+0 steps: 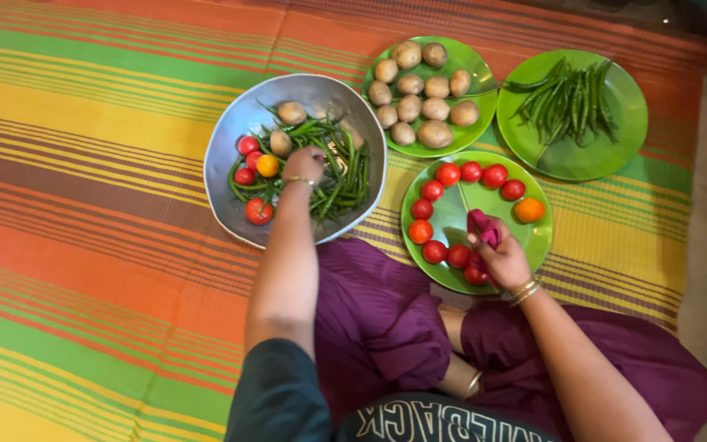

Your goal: The person sits on a mat and wipes small tomatoes and potatoes with a pink cloth. They pick up each vegetable from a metal bowl, wipe it, and place it onto a green plate arranged in a circular pattern.

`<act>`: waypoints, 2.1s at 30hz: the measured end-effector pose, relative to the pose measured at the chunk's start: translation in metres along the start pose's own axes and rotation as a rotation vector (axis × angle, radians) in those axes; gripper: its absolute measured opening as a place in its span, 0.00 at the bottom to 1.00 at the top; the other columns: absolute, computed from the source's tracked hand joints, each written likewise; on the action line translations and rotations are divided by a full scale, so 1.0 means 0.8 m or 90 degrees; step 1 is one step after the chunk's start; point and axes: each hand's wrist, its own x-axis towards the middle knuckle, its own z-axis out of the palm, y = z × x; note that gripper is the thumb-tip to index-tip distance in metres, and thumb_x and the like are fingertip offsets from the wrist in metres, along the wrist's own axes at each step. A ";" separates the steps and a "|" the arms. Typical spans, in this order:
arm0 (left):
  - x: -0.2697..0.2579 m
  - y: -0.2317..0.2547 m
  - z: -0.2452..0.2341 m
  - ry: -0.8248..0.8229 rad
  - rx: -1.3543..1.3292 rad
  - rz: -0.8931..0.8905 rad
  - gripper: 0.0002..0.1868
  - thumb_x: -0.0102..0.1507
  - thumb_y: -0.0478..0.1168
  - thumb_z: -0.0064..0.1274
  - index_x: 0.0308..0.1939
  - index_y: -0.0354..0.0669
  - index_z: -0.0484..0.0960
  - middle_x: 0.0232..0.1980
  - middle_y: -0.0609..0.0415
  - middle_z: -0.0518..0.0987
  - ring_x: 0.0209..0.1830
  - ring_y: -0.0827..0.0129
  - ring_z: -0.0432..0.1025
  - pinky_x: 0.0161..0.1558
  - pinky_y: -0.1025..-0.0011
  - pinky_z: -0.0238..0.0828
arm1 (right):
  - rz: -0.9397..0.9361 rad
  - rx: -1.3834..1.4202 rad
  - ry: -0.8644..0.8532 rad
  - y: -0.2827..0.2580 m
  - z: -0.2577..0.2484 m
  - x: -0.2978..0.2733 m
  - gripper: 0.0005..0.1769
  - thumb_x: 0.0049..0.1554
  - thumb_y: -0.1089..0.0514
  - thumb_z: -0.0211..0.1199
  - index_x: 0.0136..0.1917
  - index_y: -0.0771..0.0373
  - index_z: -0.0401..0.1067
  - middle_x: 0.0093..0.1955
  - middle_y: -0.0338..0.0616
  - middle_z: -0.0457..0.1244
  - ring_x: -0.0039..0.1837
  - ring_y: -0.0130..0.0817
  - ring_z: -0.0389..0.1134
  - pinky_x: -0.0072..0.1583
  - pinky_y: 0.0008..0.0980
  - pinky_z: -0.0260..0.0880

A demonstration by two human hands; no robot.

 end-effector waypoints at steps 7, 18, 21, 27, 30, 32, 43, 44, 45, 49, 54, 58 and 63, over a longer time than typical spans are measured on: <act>0.024 0.012 0.030 -0.060 0.190 -0.095 0.13 0.59 0.42 0.55 0.49 0.53 0.83 0.56 0.49 0.80 0.55 0.54 0.76 0.52 0.57 0.75 | -0.037 -0.035 0.006 0.008 -0.001 0.004 0.27 0.58 0.53 0.67 0.67 0.62 0.67 0.48 0.41 0.66 0.49 0.29 0.65 0.56 0.30 0.67; 0.048 -0.023 0.012 0.016 -0.082 0.005 0.12 0.65 0.46 0.60 0.45 0.44 0.90 0.39 0.49 0.85 0.38 0.59 0.80 0.42 0.65 0.74 | -0.061 0.002 -0.021 -0.002 0.003 0.001 0.27 0.58 0.55 0.67 0.68 0.61 0.65 0.50 0.40 0.66 0.52 0.28 0.65 0.58 0.29 0.66; 0.039 -0.009 -0.013 -0.097 -0.622 -0.096 0.14 0.65 0.36 0.53 0.52 0.43 0.88 0.33 0.64 0.81 0.20 0.77 0.62 0.22 0.76 0.56 | -0.058 0.003 -0.024 -0.001 0.005 0.001 0.27 0.58 0.55 0.68 0.68 0.61 0.66 0.49 0.41 0.66 0.52 0.29 0.65 0.58 0.30 0.67; -0.016 0.070 -0.091 -0.154 -0.720 -0.066 0.12 0.70 0.36 0.53 0.57 0.43 0.84 0.36 0.66 0.78 0.19 0.87 0.59 0.19 0.83 0.49 | -0.056 -0.027 -0.019 -0.005 0.005 0.000 0.28 0.57 0.54 0.68 0.68 0.61 0.65 0.49 0.42 0.67 0.52 0.29 0.66 0.58 0.30 0.67; -0.009 0.075 -0.082 -0.162 -0.695 -0.034 0.12 0.67 0.33 0.53 0.54 0.43 0.84 0.42 0.61 0.85 0.19 0.84 0.58 0.19 0.83 0.50 | -0.054 -0.036 -0.022 -0.009 0.003 -0.001 0.27 0.57 0.54 0.68 0.67 0.61 0.65 0.49 0.42 0.67 0.51 0.30 0.67 0.58 0.31 0.67; 0.002 0.065 -0.064 -0.151 -0.714 0.034 0.13 0.67 0.30 0.53 0.55 0.39 0.84 0.46 0.58 0.85 0.34 0.83 0.70 0.34 0.84 0.63 | -0.048 -0.043 -0.021 -0.011 0.004 -0.001 0.27 0.57 0.53 0.68 0.67 0.61 0.66 0.48 0.43 0.68 0.51 0.30 0.67 0.57 0.31 0.68; -0.094 0.163 -0.096 0.210 -0.115 0.097 0.16 0.61 0.43 0.60 0.53 0.46 0.83 0.52 0.42 0.81 0.52 0.47 0.76 0.50 0.58 0.72 | -0.040 -0.058 -0.012 -0.014 0.003 -0.003 0.28 0.57 0.52 0.68 0.68 0.60 0.65 0.48 0.47 0.69 0.50 0.37 0.69 0.57 0.35 0.69; -0.113 0.180 -0.089 0.173 -0.142 0.092 0.12 0.66 0.44 0.56 0.52 0.49 0.84 0.51 0.45 0.83 0.51 0.51 0.78 0.53 0.60 0.73 | -0.045 -0.078 -0.006 -0.016 0.002 -0.005 0.29 0.57 0.52 0.68 0.68 0.59 0.64 0.49 0.49 0.69 0.51 0.40 0.70 0.57 0.36 0.70; -0.137 0.194 -0.079 0.093 -0.156 0.080 0.10 0.65 0.43 0.55 0.49 0.52 0.84 0.51 0.49 0.83 0.49 0.54 0.78 0.51 0.60 0.74 | -0.051 -0.099 -0.001 -0.020 0.002 -0.005 0.30 0.57 0.52 0.69 0.69 0.59 0.63 0.49 0.51 0.69 0.51 0.42 0.71 0.57 0.38 0.70; -0.241 0.262 0.008 -0.087 -0.175 0.194 0.05 0.61 0.40 0.57 0.40 0.54 0.85 0.44 0.54 0.83 0.42 0.59 0.79 0.42 0.62 0.75 | -0.101 -0.150 0.017 -0.032 -0.002 -0.008 0.36 0.55 0.55 0.69 0.73 0.57 0.58 0.55 0.57 0.68 0.56 0.54 0.71 0.57 0.45 0.70; -0.302 0.301 0.088 -0.100 -0.138 0.296 0.12 0.68 0.47 0.49 0.46 0.44 0.79 0.47 0.46 0.81 0.42 0.49 0.77 0.43 0.54 0.73 | -0.147 -0.125 0.034 -0.026 -0.006 -0.009 0.39 0.52 0.64 0.62 0.76 0.54 0.57 0.58 0.58 0.68 0.59 0.55 0.71 0.59 0.45 0.71; -0.272 0.281 0.127 -0.142 -0.246 0.278 0.16 0.66 0.49 0.55 0.43 0.39 0.79 0.44 0.44 0.82 0.41 0.50 0.77 0.41 0.58 0.72 | -0.089 -0.150 0.046 -0.022 -0.011 -0.005 0.38 0.52 0.64 0.62 0.75 0.54 0.59 0.56 0.57 0.69 0.58 0.54 0.71 0.58 0.45 0.71; -0.239 0.257 0.173 -0.409 -0.587 0.184 0.08 0.66 0.40 0.52 0.42 0.38 0.79 0.39 0.53 0.83 0.38 0.71 0.79 0.44 0.73 0.75 | -0.126 -0.140 0.016 -0.021 -0.012 -0.005 0.34 0.51 0.64 0.63 0.71 0.56 0.63 0.55 0.56 0.69 0.57 0.54 0.72 0.58 0.44 0.71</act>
